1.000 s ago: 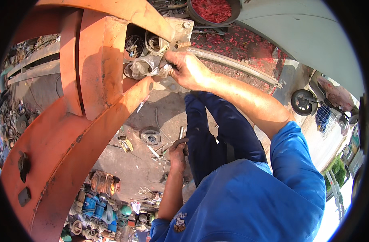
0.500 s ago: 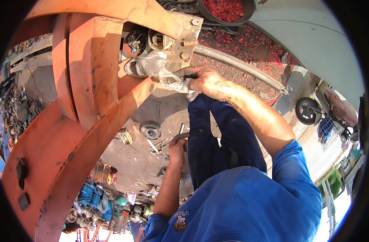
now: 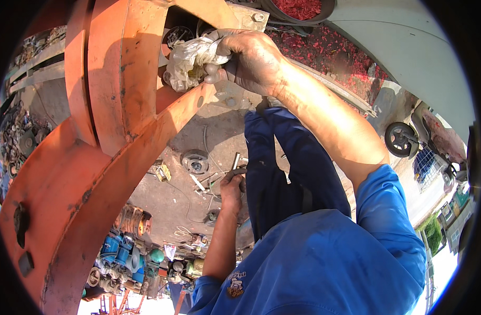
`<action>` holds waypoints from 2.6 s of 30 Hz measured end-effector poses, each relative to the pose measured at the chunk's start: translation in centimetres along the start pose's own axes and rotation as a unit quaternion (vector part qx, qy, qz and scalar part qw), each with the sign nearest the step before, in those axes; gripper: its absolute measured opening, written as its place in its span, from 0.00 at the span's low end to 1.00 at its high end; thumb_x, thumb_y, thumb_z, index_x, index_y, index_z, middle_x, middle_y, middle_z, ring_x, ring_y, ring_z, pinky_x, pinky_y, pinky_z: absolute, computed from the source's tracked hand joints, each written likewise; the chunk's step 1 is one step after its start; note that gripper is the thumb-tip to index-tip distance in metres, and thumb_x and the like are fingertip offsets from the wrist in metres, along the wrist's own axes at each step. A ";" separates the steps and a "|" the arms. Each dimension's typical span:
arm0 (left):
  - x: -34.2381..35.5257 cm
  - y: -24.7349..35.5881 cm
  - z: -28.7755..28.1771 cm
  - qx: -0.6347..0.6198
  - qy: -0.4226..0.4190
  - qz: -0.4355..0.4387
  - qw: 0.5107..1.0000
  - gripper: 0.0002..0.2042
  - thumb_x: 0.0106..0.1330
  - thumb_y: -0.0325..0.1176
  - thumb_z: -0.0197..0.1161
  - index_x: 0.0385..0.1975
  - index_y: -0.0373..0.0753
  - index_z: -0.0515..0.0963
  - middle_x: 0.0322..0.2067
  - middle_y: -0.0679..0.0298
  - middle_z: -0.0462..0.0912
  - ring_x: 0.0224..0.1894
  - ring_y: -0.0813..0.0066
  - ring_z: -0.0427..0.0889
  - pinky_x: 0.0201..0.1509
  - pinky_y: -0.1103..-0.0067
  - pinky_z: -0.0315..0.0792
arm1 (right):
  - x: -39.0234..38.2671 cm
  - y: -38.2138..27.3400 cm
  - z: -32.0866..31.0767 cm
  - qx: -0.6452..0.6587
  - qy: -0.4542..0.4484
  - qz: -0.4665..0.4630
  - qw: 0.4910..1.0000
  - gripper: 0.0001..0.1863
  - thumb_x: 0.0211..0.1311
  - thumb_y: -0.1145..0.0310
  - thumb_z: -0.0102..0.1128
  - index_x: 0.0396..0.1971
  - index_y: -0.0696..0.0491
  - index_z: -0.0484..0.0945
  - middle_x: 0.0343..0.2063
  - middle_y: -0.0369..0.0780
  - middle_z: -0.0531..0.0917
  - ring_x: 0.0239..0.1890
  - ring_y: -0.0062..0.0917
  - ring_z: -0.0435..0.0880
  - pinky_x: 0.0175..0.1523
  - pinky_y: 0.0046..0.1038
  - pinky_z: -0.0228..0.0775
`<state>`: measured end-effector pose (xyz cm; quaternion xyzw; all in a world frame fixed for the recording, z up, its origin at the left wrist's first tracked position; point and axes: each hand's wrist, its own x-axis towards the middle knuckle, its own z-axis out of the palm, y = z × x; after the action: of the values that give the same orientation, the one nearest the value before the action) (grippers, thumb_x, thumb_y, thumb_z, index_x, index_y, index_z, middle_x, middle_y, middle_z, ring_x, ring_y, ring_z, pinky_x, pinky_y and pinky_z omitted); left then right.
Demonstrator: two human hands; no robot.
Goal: The person is repairing a piece of machinery, using pliers to adjust components and handling small metal parts. They are seated on the ground in a cluttered workshop environment.
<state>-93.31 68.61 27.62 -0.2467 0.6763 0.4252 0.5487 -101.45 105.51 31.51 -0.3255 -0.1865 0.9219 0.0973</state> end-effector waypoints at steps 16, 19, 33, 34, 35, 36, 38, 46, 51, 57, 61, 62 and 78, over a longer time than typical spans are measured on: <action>1.6 0.3 -1.8 0.003 -0.002 -0.008 1.000 0.13 0.69 0.24 0.54 0.46 0.27 0.84 0.20 0.67 0.74 0.20 0.80 0.69 0.24 0.80 0.66 | -4.9 -0.5 -9.2 0.013 -0.044 -0.038 0.998 0.18 0.60 0.73 0.52 0.49 0.63 0.76 0.42 0.54 0.85 0.38 0.40 0.87 0.47 0.45 0.84; 1.6 1.1 -1.6 0.020 0.005 -0.007 1.000 0.14 0.67 0.25 0.54 0.46 0.27 0.84 0.19 0.67 0.74 0.20 0.79 0.68 0.24 0.80 0.65 | -6.0 -0.1 -10.7 -0.005 -0.029 -0.019 0.999 0.15 0.59 0.70 0.56 0.44 0.62 0.75 0.40 0.53 0.85 0.35 0.40 0.85 0.45 0.44 0.81; 2.4 1.6 -1.0 0.047 -0.011 -0.021 0.999 0.15 0.67 0.25 0.53 0.46 0.28 0.84 0.20 0.68 0.73 0.20 0.81 0.67 0.25 0.80 0.65 | -4.2 1.0 -11.2 0.136 -0.118 0.009 0.984 0.32 0.67 0.63 0.57 0.67 0.67 0.70 0.62 0.59 0.79 0.60 0.57 0.83 0.68 0.56 0.77; 2.4 1.6 -0.9 0.038 -0.019 -0.018 0.999 0.15 0.67 0.25 0.53 0.46 0.28 0.84 0.20 0.68 0.73 0.20 0.81 0.67 0.25 0.80 0.65 | -3.5 1.1 -9.2 0.160 -0.107 0.034 0.981 0.31 0.65 0.66 0.54 0.64 0.68 0.71 0.62 0.60 0.78 0.60 0.59 0.81 0.66 0.55 0.78; 2.4 1.7 -0.7 0.028 -0.022 -0.013 0.999 0.15 0.68 0.25 0.53 0.46 0.28 0.84 0.20 0.68 0.73 0.20 0.81 0.67 0.25 0.80 0.65 | -2.3 1.4 -7.3 0.232 -0.188 0.037 0.954 0.29 0.62 0.69 0.50 0.63 0.68 0.72 0.62 0.60 0.79 0.62 0.56 0.81 0.67 0.54 0.77; 2.4 1.7 -0.5 0.019 -0.025 -0.010 0.999 0.14 0.68 0.25 0.53 0.47 0.28 0.84 0.20 0.68 0.73 0.20 0.81 0.67 0.25 0.81 0.65 | -1.3 1.7 -5.5 0.264 -0.244 0.047 0.932 0.28 0.64 0.71 0.48 0.62 0.68 0.72 0.61 0.58 0.80 0.62 0.50 0.81 0.67 0.50 0.76; 2.2 1.7 -0.2 0.018 -0.030 0.006 0.999 0.14 0.68 0.25 0.53 0.47 0.27 0.83 0.20 0.68 0.73 0.20 0.81 0.67 0.25 0.81 0.65 | 1.1 2.4 -2.6 0.282 -0.320 0.056 0.903 0.25 0.68 0.72 0.45 0.61 0.69 0.72 0.59 0.57 0.81 0.61 0.46 0.82 0.69 0.46 0.74; 1.6 0.5 -1.0 0.009 -0.004 -0.012 1.000 0.15 0.67 0.26 0.54 0.47 0.25 0.83 0.19 0.66 0.74 0.19 0.80 0.68 0.24 0.81 0.64 | 3.2 1.2 0.5 0.299 -0.332 -0.002 0.895 0.32 0.60 0.71 0.50 0.67 0.64 0.71 0.65 0.53 0.78 0.68 0.48 0.77 0.75 0.53 0.65; 1.6 0.1 -1.3 0.015 -0.008 -0.010 1.000 0.15 0.66 0.25 0.54 0.47 0.25 0.83 0.19 0.67 0.73 0.19 0.80 0.67 0.23 0.80 0.64 | 5.2 3.0 2.3 0.342 -0.244 -0.081 0.904 0.31 0.62 0.76 0.45 0.68 0.65 0.69 0.64 0.54 0.80 0.68 0.43 0.78 0.76 0.44 0.67; 1.9 -0.3 -1.3 0.004 -0.013 -0.009 1.000 0.15 0.66 0.25 0.54 0.47 0.26 0.83 0.19 0.67 0.73 0.19 0.80 0.67 0.23 0.80 0.64 | 6.0 3.4 2.4 0.310 -0.368 -0.135 0.866 0.27 0.61 0.78 0.45 0.61 0.68 0.72 0.56 0.52 0.84 0.63 0.41 0.82 0.73 0.42 0.69; 1.9 -0.4 -1.2 -0.001 -0.017 -0.005 1.000 0.13 0.68 0.24 0.54 0.45 0.28 0.84 0.19 0.68 0.73 0.19 0.81 0.67 0.23 0.80 0.64 | 5.8 2.4 2.2 0.288 -0.344 -0.130 0.884 0.26 0.60 0.77 0.44 0.59 0.69 0.73 0.56 0.52 0.84 0.62 0.41 0.82 0.73 0.41 0.69; 1.9 -0.4 -1.2 -0.007 -0.019 -0.006 1.000 0.12 0.70 0.24 0.55 0.44 0.30 0.85 0.19 0.69 0.73 0.18 0.81 0.66 0.23 0.80 0.63 | 5.8 2.0 2.2 0.279 -0.346 -0.125 0.887 0.26 0.60 0.76 0.44 0.59 0.69 0.73 0.57 0.52 0.83 0.63 0.42 0.81 0.73 0.43 0.69; 2.4 -0.4 -2.1 -0.003 -0.020 -0.003 1.000 0.11 0.72 0.25 0.55 0.44 0.31 0.85 0.19 0.71 0.72 0.18 0.83 0.66 0.23 0.81 0.61 | 6.2 0.3 1.4 0.143 -0.291 -0.167 0.931 0.15 0.61 0.80 0.47 0.46 0.64 0.77 0.42 0.45 0.83 0.47 0.31 0.82 0.57 0.34 0.75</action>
<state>-94.72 66.97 25.33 -0.2416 0.6635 0.4304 0.5623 -107.15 106.70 28.85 0.0105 -0.1247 0.9636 0.2364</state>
